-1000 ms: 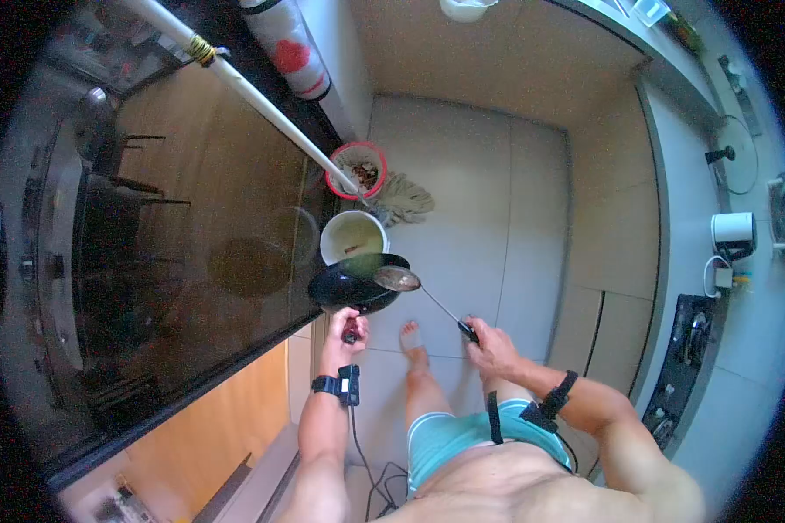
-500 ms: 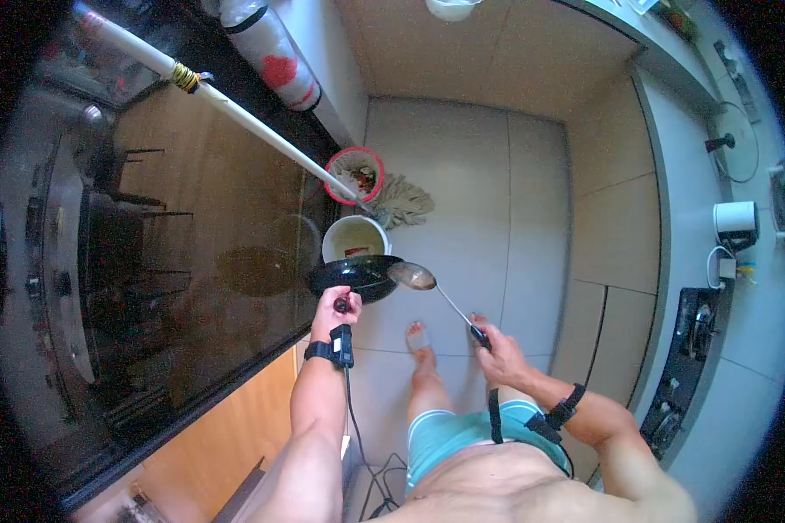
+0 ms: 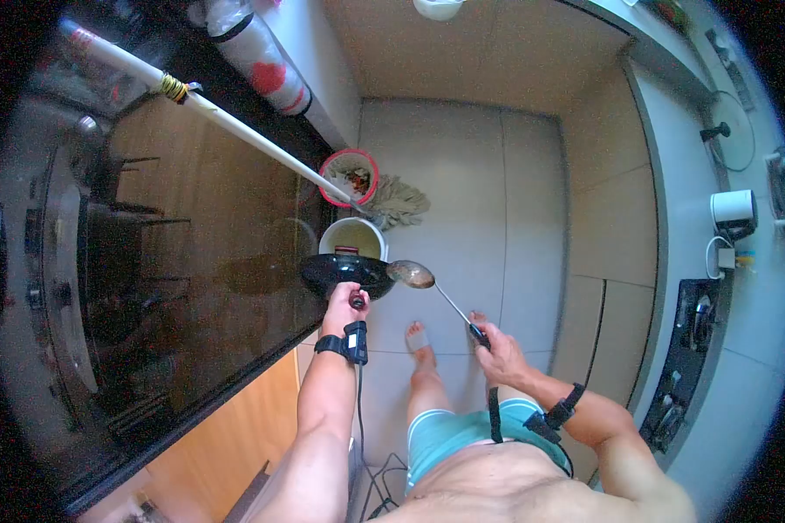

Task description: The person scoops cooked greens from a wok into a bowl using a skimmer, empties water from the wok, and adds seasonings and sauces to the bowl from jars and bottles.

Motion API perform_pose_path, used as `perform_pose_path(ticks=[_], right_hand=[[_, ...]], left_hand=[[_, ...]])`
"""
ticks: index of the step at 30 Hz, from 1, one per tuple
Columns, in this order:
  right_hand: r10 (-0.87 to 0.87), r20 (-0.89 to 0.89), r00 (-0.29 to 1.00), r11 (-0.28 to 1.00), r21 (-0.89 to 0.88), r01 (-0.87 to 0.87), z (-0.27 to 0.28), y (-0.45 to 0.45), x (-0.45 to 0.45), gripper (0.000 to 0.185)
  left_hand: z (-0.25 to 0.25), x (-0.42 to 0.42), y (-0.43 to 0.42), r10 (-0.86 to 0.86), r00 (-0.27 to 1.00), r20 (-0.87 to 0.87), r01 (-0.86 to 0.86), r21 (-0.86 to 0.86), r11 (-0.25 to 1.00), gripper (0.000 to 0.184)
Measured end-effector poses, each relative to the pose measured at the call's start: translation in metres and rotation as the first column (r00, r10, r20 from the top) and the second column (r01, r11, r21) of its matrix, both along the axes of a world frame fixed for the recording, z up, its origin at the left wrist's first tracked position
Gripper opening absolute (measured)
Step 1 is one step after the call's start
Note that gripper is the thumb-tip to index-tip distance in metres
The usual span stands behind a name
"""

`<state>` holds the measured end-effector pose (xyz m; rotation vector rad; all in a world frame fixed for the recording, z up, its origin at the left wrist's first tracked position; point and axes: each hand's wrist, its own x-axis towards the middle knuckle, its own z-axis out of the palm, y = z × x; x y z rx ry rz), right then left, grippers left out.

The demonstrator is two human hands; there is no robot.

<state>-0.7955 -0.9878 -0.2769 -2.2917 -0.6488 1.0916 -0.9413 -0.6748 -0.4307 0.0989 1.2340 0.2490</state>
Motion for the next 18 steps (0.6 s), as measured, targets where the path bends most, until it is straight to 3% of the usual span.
perform_pose_path(ticks=[6,9,10,13,17,18], right_hand=[[0.001,0.006,1.000,1.000,0.030,-0.001,-0.005,-0.002,-0.004,0.039],[-0.015,0.029,0.999,0.997,0.074,0.013,-0.002,-0.003,-0.004,0.039],[-0.021,0.039,0.999,0.995,0.095,0.017,-0.002,-0.002,-0.003,0.039],[0.019,0.059,0.998,0.995,0.099,-0.025,-0.003,0.003,-0.001,0.041],[0.021,0.204,0.979,0.986,0.157,-0.054,-0.008,0.013,-0.006,0.042],[0.032,0.249,0.968,0.979,0.187,-0.081,-0.008,0.022,-0.004,0.042]], left_hand=[[-0.016,0.026,-0.004,-0.123,0.965,-0.231,0.113,-0.057,0.992,0.007],[-0.005,0.029,-0.019,-0.284,0.905,-0.316,0.318,0.059,0.946,0.005],[-0.027,0.022,-0.028,-0.344,0.820,-0.456,0.454,0.153,0.878,0.021],[-0.052,0.016,-0.038,-0.317,0.702,-0.637,0.545,0.195,0.816,0.026],[-0.023,-0.005,-0.055,-0.419,0.414,-0.808,0.813,0.122,0.569,0.024],[-0.005,-0.001,-0.057,-0.432,0.406,-0.805,0.820,0.113,0.561,0.027]])
